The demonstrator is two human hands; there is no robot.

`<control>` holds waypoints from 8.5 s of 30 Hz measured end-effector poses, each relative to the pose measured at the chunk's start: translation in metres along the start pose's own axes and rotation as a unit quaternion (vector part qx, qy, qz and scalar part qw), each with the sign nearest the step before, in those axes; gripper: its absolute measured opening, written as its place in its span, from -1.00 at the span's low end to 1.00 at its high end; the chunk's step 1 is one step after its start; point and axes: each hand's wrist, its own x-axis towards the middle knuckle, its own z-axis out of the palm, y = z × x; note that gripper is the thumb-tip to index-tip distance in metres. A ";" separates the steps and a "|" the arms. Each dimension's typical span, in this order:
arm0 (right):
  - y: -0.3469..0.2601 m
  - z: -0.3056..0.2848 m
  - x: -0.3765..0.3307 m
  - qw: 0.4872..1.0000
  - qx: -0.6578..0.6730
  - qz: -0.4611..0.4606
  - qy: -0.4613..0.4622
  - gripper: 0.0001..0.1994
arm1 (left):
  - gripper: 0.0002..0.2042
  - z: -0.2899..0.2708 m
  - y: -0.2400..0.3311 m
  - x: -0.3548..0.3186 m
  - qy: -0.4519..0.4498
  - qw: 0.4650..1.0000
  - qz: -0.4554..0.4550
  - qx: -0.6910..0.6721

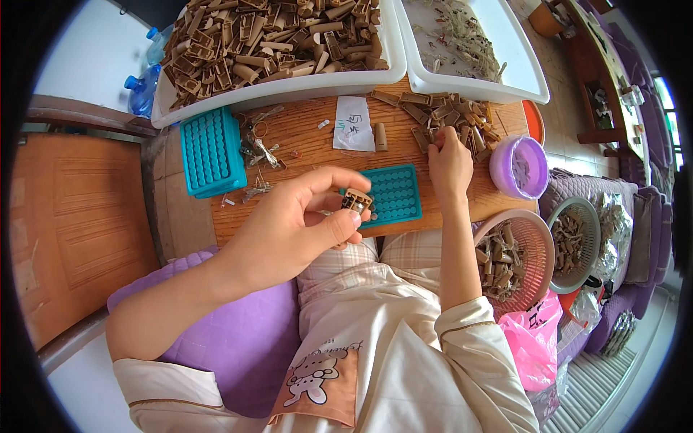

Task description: The person assembles small plastic and metal components into a larger unit by hand at a table.

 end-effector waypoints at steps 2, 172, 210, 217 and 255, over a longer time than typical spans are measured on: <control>0.002 -0.001 -0.001 0.999 0.027 -0.016 0.027 -0.81 | -0.69 0.000 0.000 0.001 -0.002 1.000 0.009 -0.020; -0.101 -0.107 -0.091 0.849 0.464 -0.253 0.025 -0.89 | -0.55 0.024 0.005 -0.013 -0.044 0.993 -0.054 -0.100; -0.101 -0.094 -0.079 0.809 0.472 -0.343 0.073 -0.88 | -0.50 0.027 0.002 -0.012 -0.002 0.997 0.078 -0.011; -0.102 -0.091 -0.079 0.786 0.499 -0.359 0.068 -0.90 | -0.56 0.027 0.001 -0.018 0.033 0.984 0.100 0.143; 0.006 -0.145 0.100 0.948 0.130 -0.228 -0.179 -0.85 | -0.96 -0.121 0.030 0.198 0.151 0.404 0.327 0.841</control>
